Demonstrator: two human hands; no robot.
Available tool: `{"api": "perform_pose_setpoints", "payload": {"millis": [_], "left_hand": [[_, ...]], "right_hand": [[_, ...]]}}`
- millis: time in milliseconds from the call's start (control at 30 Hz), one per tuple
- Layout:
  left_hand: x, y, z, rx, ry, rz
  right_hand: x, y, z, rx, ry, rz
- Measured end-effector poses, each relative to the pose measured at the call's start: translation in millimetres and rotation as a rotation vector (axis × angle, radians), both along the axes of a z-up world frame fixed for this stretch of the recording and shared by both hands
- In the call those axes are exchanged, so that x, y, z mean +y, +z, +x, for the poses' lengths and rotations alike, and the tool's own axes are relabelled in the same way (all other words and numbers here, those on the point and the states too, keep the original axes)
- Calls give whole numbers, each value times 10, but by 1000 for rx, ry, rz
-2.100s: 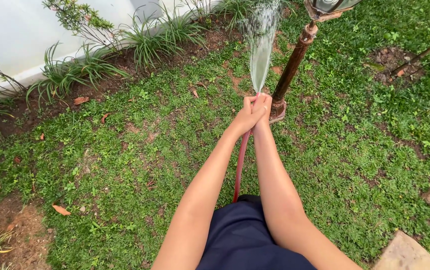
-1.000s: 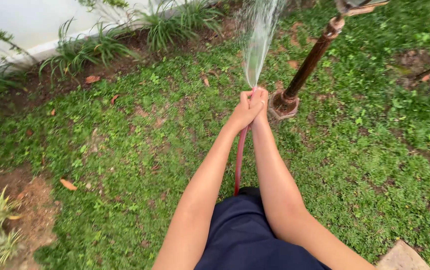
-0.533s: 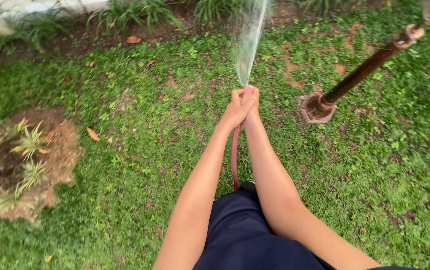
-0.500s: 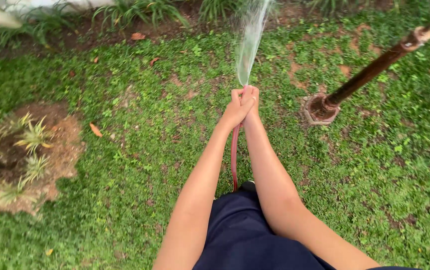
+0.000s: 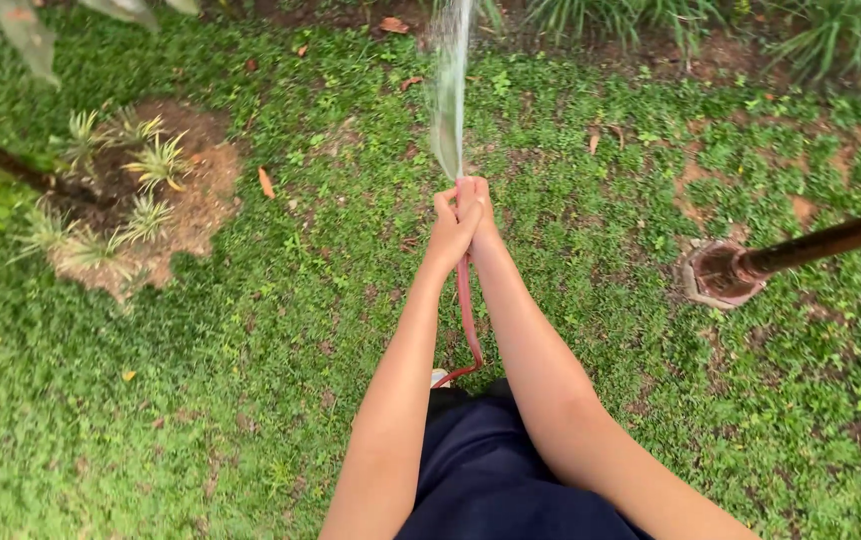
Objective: Watering trees and plants in a yard using a garden hose.
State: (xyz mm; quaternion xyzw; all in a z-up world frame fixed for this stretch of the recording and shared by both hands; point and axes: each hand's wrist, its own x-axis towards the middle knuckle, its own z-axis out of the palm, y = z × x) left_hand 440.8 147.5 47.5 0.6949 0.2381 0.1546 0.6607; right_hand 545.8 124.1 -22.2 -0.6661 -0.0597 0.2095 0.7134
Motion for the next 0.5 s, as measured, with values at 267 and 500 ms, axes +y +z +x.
{"api": "perform_pose_setpoints", "payload": {"millis": [267, 500], "left_hand": [[298, 103, -476, 45, 153, -103], [496, 71, -761, 25, 285, -59]], "right_hand": [[479, -224, -283, -120, 223, -28], [832, -119, -550, -154, 296, -181]]}}
